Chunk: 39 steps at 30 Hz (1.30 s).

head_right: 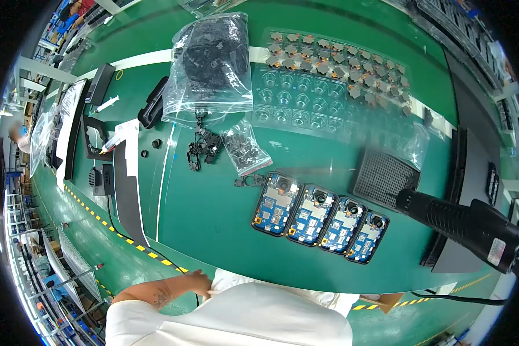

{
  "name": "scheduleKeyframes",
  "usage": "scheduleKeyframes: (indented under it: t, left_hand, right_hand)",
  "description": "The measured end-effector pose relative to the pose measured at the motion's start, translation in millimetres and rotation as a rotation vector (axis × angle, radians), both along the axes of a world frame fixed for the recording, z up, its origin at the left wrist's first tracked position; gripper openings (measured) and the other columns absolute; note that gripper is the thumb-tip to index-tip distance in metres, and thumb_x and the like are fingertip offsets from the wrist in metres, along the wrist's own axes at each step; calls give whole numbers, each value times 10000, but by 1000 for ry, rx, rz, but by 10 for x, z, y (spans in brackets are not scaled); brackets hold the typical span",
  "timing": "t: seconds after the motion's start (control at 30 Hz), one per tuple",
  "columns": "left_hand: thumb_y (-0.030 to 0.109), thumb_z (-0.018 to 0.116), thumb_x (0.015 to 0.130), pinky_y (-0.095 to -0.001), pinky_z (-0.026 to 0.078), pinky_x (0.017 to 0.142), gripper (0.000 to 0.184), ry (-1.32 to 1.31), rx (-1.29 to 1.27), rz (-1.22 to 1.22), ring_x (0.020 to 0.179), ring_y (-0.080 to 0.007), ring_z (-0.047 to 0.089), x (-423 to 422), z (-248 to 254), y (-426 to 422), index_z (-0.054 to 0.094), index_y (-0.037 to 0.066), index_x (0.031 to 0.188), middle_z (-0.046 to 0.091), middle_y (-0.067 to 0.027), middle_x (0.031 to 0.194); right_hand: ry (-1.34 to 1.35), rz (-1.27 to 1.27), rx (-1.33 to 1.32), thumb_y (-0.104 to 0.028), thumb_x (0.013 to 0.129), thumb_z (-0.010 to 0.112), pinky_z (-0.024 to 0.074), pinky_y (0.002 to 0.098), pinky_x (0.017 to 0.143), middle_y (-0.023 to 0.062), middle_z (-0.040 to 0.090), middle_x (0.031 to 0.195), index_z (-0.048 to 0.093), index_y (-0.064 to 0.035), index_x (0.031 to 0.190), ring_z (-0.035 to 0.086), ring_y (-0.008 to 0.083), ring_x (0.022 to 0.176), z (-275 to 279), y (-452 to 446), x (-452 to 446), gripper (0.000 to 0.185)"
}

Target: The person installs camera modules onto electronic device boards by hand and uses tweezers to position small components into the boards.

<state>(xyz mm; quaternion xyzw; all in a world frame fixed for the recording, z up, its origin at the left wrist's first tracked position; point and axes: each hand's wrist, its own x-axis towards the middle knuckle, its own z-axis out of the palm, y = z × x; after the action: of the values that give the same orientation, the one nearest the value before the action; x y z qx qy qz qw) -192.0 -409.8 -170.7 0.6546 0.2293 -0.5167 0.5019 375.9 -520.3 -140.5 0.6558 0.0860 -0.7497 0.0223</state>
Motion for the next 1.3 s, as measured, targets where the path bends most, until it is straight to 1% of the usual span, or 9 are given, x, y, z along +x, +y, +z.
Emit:
scheduleKeyframes:
  t: [0.17,0.53,0.63,0.73,0.83,0.9,1.0,1.1,1.3]
  left_hand:
    - [344,767,774,-447,476,963,407,-227,467,302,1120,-306,637,-123,-732,100,759,67,1073,706,-167,1096]
    - [474,722,883,-378,472,891,420,-514,-350,10,1026,-246,650,587,8,1163,761,93,1055,710,-97,1014]
    - [602,740,822,-393,493,700,500,-598,-135,121,793,-248,665,707,108,1112,786,109,893,720,-62,830]
    - [476,784,838,-371,501,684,382,-601,19,543,791,-248,664,788,593,1289,771,95,815,722,-56,823]
    - [368,801,845,-366,515,685,290,-656,339,588,797,-244,667,919,914,1324,756,84,812,729,-60,840]
    - [352,783,864,-362,517,684,280,-853,655,842,792,-231,668,704,311,1118,747,78,820,724,-62,824]
    - [350,776,873,-353,512,701,279,-858,870,965,809,-212,656,438,-472,757,736,76,841,709,-68,825]
    - [359,779,873,-344,504,728,287,-717,943,955,839,-194,639,278,-922,472,726,77,866,690,-76,838]
    - [462,664,969,-338,410,611,464,-414,16,871,673,-137,477,291,-212,564,681,27,811,556,-36,674]
  right_hand:
    - [44,65,25,-192,960,665,506,290,878,14,680,1052,654,-18,1147,629,119,991,-86,54,31,255]
    - [345,441,76,-204,947,689,497,278,880,7,683,1040,654,-5,1139,618,96,982,-438,274,359,278]
    - [558,547,79,-207,944,695,495,275,880,5,684,1036,654,-2,1137,615,90,980,-546,337,523,285]
    - [684,451,136,-210,940,701,492,272,880,3,685,1033,655,2,1135,612,83,978,-415,528,420,292]
    - [589,269,290,-203,943,716,482,257,809,3,666,994,667,-10,1102,582,85,891,-77,856,55,254]
    - [455,119,385,-200,963,698,496,291,791,14,666,992,668,-13,1124,570,91,869,-225,788,116,249]
    - [-277,159,729,-162,979,680,491,290,755,-7,651,945,670,-28,1115,555,86,828,-417,644,154,191]
    - [-81,75,633,-128,954,697,510,277,791,-11,690,1025,675,-1,1119,598,97,917,-678,378,391,209]
    - [366,346,318,-223,964,662,488,302,708,-13,676,823,687,-42,1054,606,132,773,-223,171,293,203]
